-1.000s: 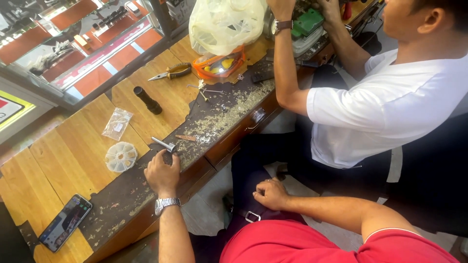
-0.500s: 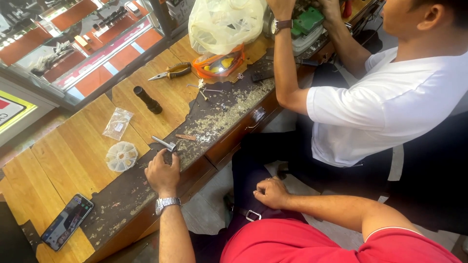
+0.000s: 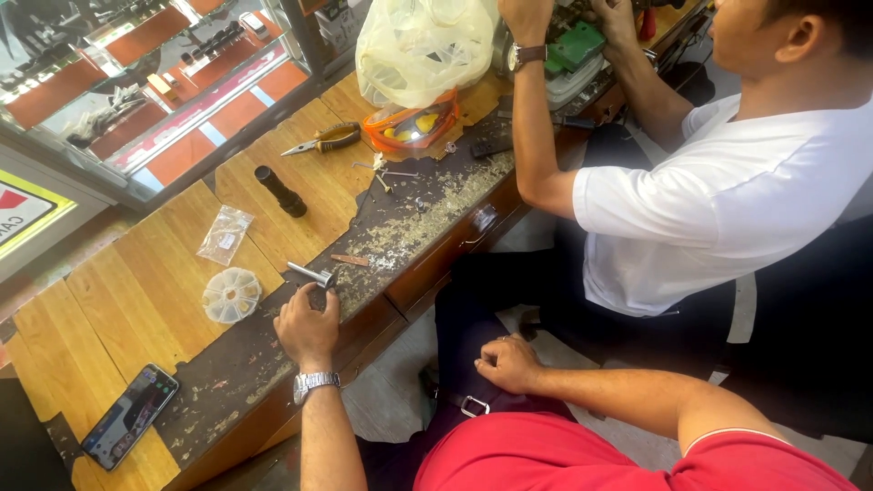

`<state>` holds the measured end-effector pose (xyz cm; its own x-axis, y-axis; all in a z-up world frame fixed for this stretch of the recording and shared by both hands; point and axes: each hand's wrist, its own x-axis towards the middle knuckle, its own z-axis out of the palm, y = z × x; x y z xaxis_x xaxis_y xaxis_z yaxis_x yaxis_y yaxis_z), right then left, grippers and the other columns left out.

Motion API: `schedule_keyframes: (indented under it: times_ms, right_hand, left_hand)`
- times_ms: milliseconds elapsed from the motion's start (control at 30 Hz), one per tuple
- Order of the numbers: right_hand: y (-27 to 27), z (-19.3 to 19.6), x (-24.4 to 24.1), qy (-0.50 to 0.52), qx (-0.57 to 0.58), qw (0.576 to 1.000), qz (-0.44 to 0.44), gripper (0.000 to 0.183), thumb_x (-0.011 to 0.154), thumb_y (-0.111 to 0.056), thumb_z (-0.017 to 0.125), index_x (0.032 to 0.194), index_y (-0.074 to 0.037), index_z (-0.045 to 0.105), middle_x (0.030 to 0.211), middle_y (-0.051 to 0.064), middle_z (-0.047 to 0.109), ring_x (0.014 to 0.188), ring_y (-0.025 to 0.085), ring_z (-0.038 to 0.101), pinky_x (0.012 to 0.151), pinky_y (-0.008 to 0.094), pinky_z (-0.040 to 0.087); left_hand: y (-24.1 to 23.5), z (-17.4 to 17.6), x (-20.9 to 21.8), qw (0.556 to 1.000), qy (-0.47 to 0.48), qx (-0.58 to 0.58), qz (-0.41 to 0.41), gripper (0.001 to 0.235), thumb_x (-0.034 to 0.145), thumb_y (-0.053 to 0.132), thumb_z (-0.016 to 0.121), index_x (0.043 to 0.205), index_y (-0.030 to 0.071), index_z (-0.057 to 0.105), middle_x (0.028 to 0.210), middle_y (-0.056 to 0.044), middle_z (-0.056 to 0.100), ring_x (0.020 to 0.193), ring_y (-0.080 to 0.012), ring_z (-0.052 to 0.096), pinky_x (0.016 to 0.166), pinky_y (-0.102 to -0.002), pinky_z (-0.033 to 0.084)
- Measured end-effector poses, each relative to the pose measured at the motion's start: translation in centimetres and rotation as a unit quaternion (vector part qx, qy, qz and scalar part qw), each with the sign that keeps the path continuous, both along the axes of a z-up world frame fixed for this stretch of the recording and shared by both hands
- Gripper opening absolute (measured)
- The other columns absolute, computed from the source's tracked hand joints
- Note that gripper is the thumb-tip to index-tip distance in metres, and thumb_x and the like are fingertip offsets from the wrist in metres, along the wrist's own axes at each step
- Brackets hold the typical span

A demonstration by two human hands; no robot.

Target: A locksmith is performing maintenance or adjustment on a lock cylinder using a small tool at a workbench while another person operates a key duplication machine.

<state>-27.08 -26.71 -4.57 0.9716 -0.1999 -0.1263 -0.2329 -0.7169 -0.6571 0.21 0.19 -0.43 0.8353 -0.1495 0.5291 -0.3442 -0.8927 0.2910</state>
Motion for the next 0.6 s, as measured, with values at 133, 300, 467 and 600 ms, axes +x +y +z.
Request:
schedule_keyframes:
  times_ms: [133, 300, 467, 600]
  right_hand:
    - [0.13, 0.12, -0.06, -0.001, -0.001, 1.000, -0.003, 0.031, 0.083, -0.038, 0.070, 0.059, -0.020, 0.063, 0.057, 0.002, 0.066, 0.069, 0.025, 0.069, 0.070, 0.036, 0.046]
    - [0.04, 0.08, 0.04, 0.008, -0.003, 1.000, 0.004, 0.032, 0.083, -0.038, 0.069, 0.058, -0.020, 0.062, 0.057, 0.002, 0.066, 0.069, 0.025, 0.068, 0.071, 0.036, 0.046]
    - [0.15, 0.36, 0.05, 0.013, 0.000, 1.000, 0.002, 0.033, 0.084, -0.039, 0.069, 0.058, -0.020, 0.063, 0.057, 0.002, 0.066, 0.069, 0.025, 0.068, 0.071, 0.036, 0.046]
    - [0.21, 0.47, 0.08, 0.017, -0.002, 1.000, -0.002, 0.032, 0.083, -0.040, 0.069, 0.059, -0.020, 0.063, 0.057, 0.002, 0.066, 0.070, 0.026, 0.068, 0.071, 0.036, 0.046]
  left_hand:
    - [0.10, -0.23, 0.10, 1.000, -0.005, 0.000, -0.002, 0.027, 0.079, 0.040, 0.079, 0.101, 0.024, 0.075, 0.081, 0.001, 0.073, 0.074, -0.0192, 0.068, 0.072, -0.033, 0.046]
    - [0.10, 0.00, 0.01, 1.000, -0.006, -0.001, -0.002, 0.028, 0.078, 0.040, 0.080, 0.100, 0.024, 0.075, 0.081, 0.001, 0.072, 0.074, -0.0197, 0.068, 0.071, -0.034, 0.046]
    - [0.18, -0.34, 0.11, 1.000, -0.013, -0.001, -0.004, 0.028, 0.077, 0.040, 0.080, 0.100, 0.025, 0.075, 0.082, 0.001, 0.072, 0.075, -0.0195, 0.068, 0.072, -0.034, 0.047]
    - [0.15, -0.23, 0.13, 1.000, -0.012, 0.001, -0.004, 0.027, 0.077, 0.040, 0.080, 0.099, 0.025, 0.075, 0.081, 0.001, 0.072, 0.074, -0.0196, 0.068, 0.072, -0.034, 0.047]
